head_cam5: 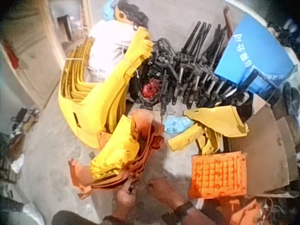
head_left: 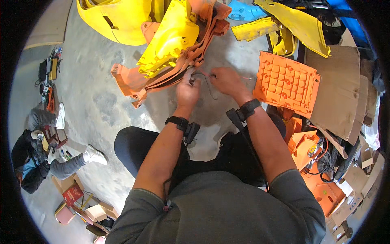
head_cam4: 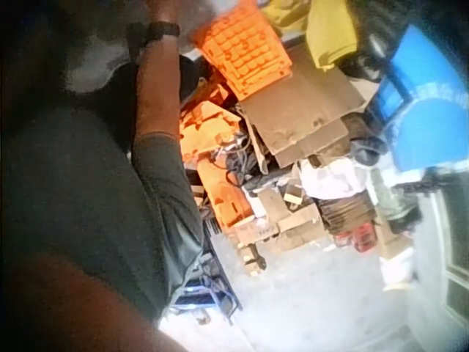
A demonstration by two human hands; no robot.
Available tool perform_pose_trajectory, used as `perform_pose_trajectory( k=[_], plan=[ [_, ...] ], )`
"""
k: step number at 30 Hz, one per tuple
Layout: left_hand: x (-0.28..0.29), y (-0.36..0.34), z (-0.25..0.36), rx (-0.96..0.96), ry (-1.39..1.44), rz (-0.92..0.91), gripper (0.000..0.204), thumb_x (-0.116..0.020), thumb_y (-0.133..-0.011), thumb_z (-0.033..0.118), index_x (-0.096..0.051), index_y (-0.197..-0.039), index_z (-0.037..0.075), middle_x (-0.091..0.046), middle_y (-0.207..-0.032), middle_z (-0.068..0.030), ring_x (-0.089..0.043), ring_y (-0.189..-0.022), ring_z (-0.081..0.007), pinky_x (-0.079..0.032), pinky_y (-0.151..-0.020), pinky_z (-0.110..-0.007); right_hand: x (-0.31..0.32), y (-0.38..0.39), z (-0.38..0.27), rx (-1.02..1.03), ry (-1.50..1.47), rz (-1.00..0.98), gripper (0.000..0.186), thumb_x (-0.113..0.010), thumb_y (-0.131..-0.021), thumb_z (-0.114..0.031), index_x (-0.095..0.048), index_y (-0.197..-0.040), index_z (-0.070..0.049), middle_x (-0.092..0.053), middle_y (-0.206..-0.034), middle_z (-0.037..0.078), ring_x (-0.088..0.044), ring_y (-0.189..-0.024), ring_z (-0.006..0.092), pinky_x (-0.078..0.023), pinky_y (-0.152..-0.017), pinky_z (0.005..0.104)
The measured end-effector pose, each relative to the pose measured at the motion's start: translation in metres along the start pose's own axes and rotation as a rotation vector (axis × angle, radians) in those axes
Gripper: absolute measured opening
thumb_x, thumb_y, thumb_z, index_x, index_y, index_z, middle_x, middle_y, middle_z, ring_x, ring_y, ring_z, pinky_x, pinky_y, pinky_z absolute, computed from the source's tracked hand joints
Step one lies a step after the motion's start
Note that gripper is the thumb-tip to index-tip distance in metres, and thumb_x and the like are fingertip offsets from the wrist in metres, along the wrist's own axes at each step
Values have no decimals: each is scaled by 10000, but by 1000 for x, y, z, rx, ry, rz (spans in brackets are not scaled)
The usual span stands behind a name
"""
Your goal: The recorder is repairing a yellow motorcycle fairing by securing wires and components with zip ties and cutting them to size.
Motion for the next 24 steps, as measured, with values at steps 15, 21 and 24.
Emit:
perform_pose_trajectory(
  k=[15, 21, 24],
  plan=[
    [-1, -1, 17, -139, -235, -31, 562, -691, -784, 9, -511, -1315, 54, -581, -1138, -114, -567, -1037, -213, -462, -903, -323, 12, -8, 0, -17, -69, 87, 220, -558, -833, -210, -670, -915, -39, -667, -869, 207, -636, -832, 401, -492, -760, 498],
    [-2, 0, 22, -111, -251, -36, 534, -672, -792, -1, -511, -1300, 40, -583, -1158, -146, -587, -1057, -239, -461, -933, -344, -1, -18, 10, -19, -235, 82, 320, -607, -845, -255, -661, -1044, -9, -669, -888, 233, -659, -824, 354, -507, -740, 429],
    [0, -2, 6, -82, -216, -43, 524, -667, -792, 43, -526, -1296, 61, -586, -1170, -177, -613, -991, -272, -485, -879, -360, -8, -24, 10, -175, -596, 12, 423, -627, -859, -329, -624, -1144, -17, -671, -990, 223, -653, -903, 375, -509, -798, 439]
  ],
)
Point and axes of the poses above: each hand's wrist, its own y-axis away from the middle knuckle, its own x-axis out of the back of the hand, z = x × y, the point moved 10 cm from there along -y, towards the middle knuckle
